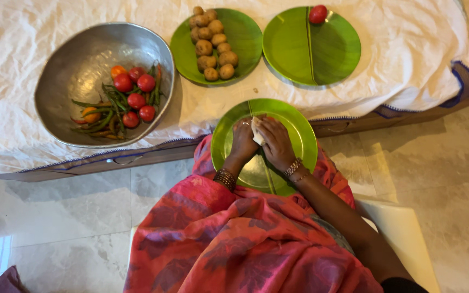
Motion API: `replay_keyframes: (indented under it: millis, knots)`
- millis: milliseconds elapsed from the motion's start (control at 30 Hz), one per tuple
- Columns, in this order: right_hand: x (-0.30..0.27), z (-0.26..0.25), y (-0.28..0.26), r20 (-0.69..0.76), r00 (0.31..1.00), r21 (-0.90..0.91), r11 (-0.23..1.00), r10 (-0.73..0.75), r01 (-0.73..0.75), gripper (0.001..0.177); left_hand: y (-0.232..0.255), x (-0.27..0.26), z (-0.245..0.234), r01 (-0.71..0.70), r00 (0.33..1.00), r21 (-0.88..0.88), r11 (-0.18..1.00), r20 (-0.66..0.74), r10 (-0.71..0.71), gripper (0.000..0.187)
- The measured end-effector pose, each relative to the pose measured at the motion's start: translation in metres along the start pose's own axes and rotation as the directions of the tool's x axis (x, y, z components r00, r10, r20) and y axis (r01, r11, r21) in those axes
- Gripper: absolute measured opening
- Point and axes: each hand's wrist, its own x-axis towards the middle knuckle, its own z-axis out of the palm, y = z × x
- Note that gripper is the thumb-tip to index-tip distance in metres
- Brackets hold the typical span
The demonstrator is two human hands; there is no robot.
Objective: The person sits on a chair and peels tomatoes one at a time using a small knife. They place the peeled tomatoes on a green plate while the peels fall into a separate bowl. The person continues this process for several tomatoes throughout the clip.
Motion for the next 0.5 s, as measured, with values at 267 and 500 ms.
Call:
replay_keyframes:
  millis: [267, 500]
  knots:
    - [-0.012, 0.009, 0.041, -0.205, 0.91, 0.153, 0.931, 0.359, -0.333, 0.041, 0.008, -0.001, -0.014, -0.07, 0.997, -0.024, 0.997, 0.038, 0.071, 0.063]
    - [-0.005, 0.002, 0.021, -0.093, 0.909, 0.247, 0.893, 0.407, -0.375, 0.047, 0.004, -0.003, -0.008, 0.007, 0.996, -0.028, 1.0, 0.085, -0.005, 0.056]
